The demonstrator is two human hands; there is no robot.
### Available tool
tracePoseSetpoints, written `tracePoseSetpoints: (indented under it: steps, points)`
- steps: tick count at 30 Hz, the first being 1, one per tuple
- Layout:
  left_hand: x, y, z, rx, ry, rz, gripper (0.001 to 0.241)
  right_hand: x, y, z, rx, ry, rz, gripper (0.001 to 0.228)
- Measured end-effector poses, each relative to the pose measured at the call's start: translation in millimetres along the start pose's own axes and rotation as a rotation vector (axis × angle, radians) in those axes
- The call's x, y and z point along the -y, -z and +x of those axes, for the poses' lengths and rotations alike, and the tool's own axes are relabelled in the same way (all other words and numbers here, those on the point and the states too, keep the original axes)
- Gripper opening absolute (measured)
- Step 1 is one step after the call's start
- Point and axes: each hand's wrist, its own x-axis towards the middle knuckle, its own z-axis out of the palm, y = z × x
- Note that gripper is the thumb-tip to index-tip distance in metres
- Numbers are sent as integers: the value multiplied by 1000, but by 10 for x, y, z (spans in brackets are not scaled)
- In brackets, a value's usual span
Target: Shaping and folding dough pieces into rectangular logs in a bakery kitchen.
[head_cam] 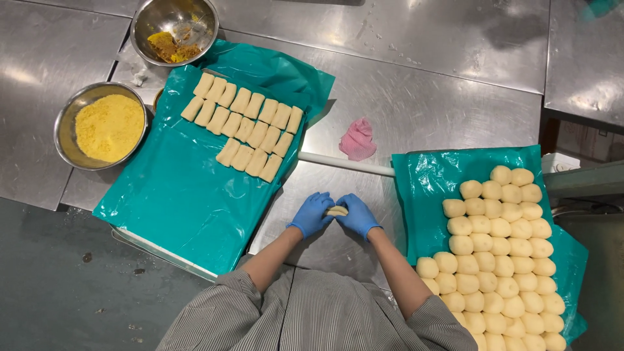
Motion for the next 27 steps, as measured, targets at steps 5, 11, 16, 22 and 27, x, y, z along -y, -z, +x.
tracePoseSetpoints:
  steps: [5, 11, 16, 22, 27]
  points:
    - [-69, -118, -144, -39, 32, -76, 29, 73, 0, -3, 7, 103, -266, 26]
    - [-457, 534, -83, -165, 67, -259, 52, -92, -119, -36, 8, 219, -108, 17]
    - [44, 349, 27, -55, 302, -535, 43, 15, -66, -160, 44, 510, -255, 13]
    - [634, 18, 67, 515, 281, -577, 44, 544, 210, -322, 11, 791, -337, 14]
    - [567, 365, 87, 406, 306, -992, 44, 1058, 396, -325, -386, 703, -73, 40]
